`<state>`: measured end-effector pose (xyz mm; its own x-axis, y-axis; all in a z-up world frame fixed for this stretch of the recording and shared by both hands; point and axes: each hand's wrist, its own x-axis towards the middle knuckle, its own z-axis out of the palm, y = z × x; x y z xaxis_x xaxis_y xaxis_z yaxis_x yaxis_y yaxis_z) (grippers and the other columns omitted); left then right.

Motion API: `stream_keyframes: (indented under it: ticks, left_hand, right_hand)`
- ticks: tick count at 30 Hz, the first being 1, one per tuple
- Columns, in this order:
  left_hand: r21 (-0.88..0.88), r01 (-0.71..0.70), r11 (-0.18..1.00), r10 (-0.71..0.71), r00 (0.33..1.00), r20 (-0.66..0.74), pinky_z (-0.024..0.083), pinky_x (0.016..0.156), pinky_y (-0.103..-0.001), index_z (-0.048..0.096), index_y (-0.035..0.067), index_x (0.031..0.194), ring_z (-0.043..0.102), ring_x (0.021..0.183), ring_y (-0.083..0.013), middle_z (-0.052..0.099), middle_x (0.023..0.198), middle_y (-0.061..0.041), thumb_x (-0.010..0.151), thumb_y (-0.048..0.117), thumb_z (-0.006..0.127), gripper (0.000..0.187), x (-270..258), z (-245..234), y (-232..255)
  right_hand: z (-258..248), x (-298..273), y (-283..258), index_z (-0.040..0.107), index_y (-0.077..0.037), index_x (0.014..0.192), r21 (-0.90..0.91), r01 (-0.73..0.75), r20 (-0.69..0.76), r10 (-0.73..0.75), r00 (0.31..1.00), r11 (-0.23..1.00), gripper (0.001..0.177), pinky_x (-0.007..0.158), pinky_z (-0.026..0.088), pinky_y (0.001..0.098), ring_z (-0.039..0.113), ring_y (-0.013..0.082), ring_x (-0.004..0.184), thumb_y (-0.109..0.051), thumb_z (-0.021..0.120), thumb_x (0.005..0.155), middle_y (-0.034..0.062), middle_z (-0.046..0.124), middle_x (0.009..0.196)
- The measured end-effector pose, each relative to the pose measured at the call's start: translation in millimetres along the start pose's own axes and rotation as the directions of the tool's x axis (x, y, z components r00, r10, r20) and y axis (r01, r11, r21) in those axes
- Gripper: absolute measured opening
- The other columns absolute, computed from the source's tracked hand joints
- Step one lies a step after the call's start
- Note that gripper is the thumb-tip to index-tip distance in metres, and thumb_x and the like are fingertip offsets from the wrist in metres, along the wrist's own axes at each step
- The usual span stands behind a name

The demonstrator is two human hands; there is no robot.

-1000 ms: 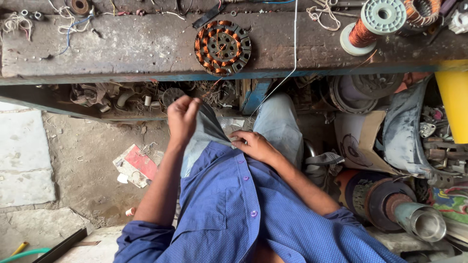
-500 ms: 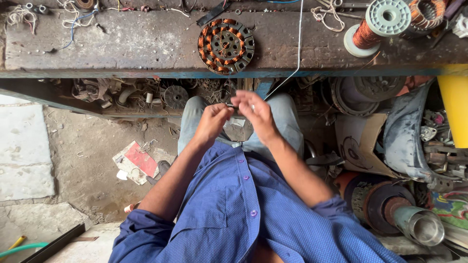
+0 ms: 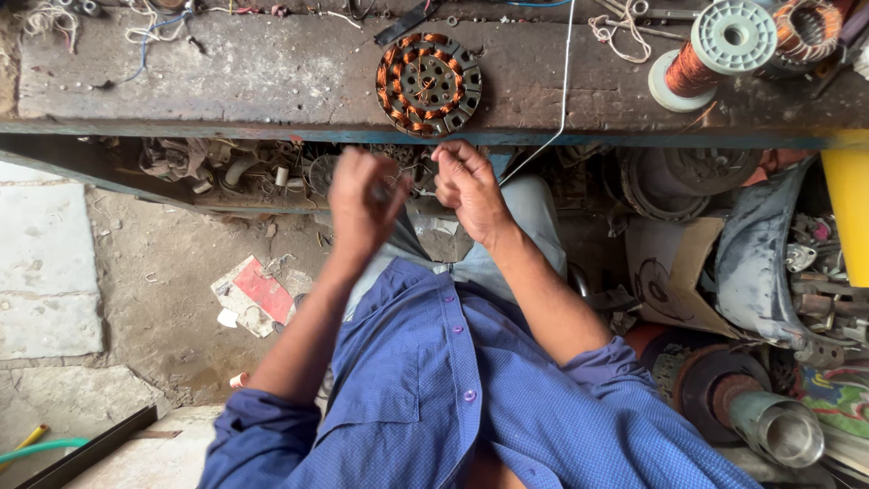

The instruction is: The person sits at a workbench and winds copper wire by hand into the slots of a stator core. They repeatedly pull wire from a spool, thread it through the slots, and adjust the placement to build up the coil.

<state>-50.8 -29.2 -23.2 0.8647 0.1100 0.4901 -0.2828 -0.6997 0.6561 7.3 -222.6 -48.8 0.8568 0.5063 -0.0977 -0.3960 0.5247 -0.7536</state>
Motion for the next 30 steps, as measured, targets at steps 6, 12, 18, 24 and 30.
stream_keyframes:
  ticks: [6,12,18,24,30]
  left_hand:
    - [0.329,-0.350,0.877,0.333,0.937,0.109,0.037,0.111,-0.055,0.065,0.018,0.141,0.046,0.135,-0.0387,0.056,0.143,-0.019,0.088,0.041,0.085,0.061,73.1,-26.3,-15.6]
    - [0.095,-0.320,0.943,0.299,0.936,0.185,0.039,0.117,-0.052,0.071,0.012,0.131,0.046,0.146,-0.0343,0.058,0.148,-0.011,0.089,0.030,0.086,0.047,73.0,-12.6,-13.4]
    - [0.026,-0.293,0.956,0.289,0.952,0.103,0.043,0.113,-0.049,0.072,0.011,0.126,0.053,0.141,-0.0338,0.061,0.144,-0.011,0.085,0.026,0.089,0.047,67.4,-6.2,-12.8]
    - [0.029,-0.295,0.955,0.291,0.951,0.106,0.045,0.110,-0.048,0.073,0.012,0.126,0.054,0.140,-0.0334,0.062,0.142,-0.011,0.085,0.027,0.088,0.046,66.8,-7.6,-15.5]
    - [0.034,-0.301,0.953,0.297,0.950,0.095,0.046,0.109,-0.048,0.073,0.013,0.124,0.054,0.139,-0.0333,0.062,0.142,-0.010,0.085,0.031,0.088,0.046,67.0,-5.4,-19.3]
  right_hand:
    - [1.4,-12.9,-13.5,0.062,-0.008,0.112,0.143,-0.029,0.017,0.027,0.999,0.989,0.014,0.051,0.023,0.0242,0.026,0.0064,0.056,-0.020,0.056,0.110,-0.0060,0.029,0.067]
    - [10.1,-27.9,-31.5,0.063,-0.008,0.112,0.164,0.025,0.015,-0.027,1.000,0.986,0.014,0.052,0.024,0.0239,0.026,0.0060,0.056,-0.021,0.057,0.110,-0.0049,0.029,0.068]
    - [18.7,-29.7,-16.4,0.065,-0.008,0.111,0.004,0.006,0.083,-0.006,0.997,1.000,0.014,0.053,0.026,0.0251,0.030,0.0068,0.056,-0.020,0.058,0.112,-0.0053,0.034,0.066]
    - [11.6,-30.9,52.3,0.070,-0.008,0.110,0.014,-0.240,-0.041,0.241,0.970,0.971,0.015,0.048,0.024,0.0225,0.030,0.0034,0.053,-0.018,0.060,0.108,-0.0095,0.035,0.063]
    - [-48.2,-52.6,46.6,0.069,-0.009,0.108,-0.078,-0.158,-0.192,0.140,0.971,0.984,0.014,0.047,0.027,0.0259,0.031,0.0078,0.050,-0.018,0.059,0.106,-0.0061,0.036,0.059]
